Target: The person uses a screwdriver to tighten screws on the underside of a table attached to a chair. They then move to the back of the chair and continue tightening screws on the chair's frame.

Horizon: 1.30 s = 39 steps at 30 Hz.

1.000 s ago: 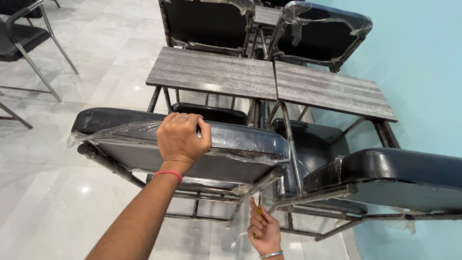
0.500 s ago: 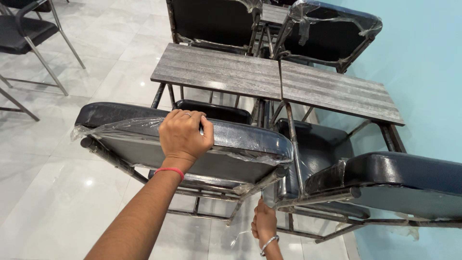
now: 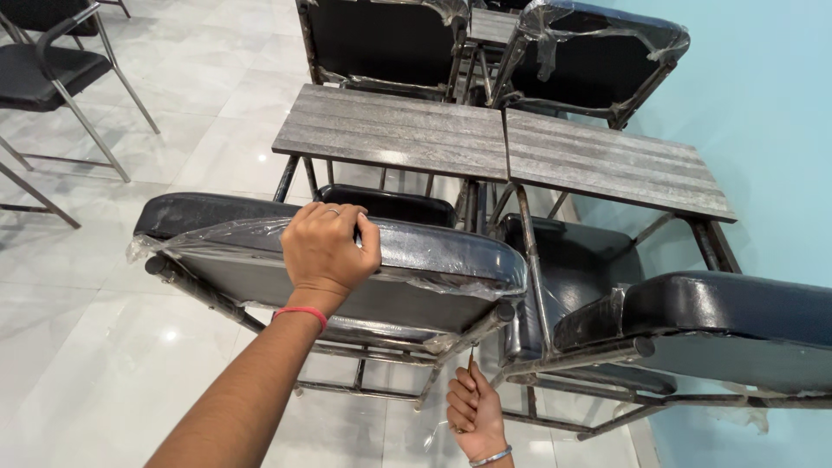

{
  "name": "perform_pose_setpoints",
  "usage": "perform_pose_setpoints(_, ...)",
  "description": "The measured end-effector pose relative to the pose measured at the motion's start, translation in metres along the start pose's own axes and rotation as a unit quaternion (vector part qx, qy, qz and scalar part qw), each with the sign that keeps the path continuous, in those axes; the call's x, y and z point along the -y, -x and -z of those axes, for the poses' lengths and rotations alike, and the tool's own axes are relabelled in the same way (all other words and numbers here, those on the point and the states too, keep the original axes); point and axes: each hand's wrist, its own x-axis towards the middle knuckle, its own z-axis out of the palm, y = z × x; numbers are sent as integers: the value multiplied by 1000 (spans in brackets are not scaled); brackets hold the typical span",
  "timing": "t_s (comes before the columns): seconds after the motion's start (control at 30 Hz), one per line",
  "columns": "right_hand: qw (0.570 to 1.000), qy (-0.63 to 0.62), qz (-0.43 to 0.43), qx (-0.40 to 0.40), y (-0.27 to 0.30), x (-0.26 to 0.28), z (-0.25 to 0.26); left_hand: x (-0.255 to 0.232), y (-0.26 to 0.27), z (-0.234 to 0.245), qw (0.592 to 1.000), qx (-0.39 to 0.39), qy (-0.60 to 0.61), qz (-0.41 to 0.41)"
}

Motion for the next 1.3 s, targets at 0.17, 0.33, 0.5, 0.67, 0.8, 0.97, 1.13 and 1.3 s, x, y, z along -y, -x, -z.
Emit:
perform_pose_setpoints(0.17,993,-74,-44,78,2,5,8,0,1,-1,1000,19,-10,10)
perform_pose_setpoints(0.33,999,0,-27,29,1,7,3,2,2,-2,1000,18,-11,3)
perform_pose_setpoints(0.5,969,205,24,-134,1,3,-15,3,3,-4,1000,5,-8,-19)
perform_pose_setpoints(0.67,928,297,60,-216,-3,-4,-24,4,4,-4,999,-4,-4,-34)
perform_pose_setpoints(0.8,830,462,127,-286,-11,-6,-13,3,4,-5,999,3,-8,-31)
perform_pose_setpoints(0.97,515,752,332,-242,-16,1,2,4,5,-4,999,4,-15,-30)
perform_pose_setpoints(1.13,445,803,272,-290,-10,2,11,5,5,-5,1000,6,-10,-27)
perform_pose_setpoints(1.3,726,587,221,-284,-13,9,15,5,6,-6,1000,5,-12,-22)
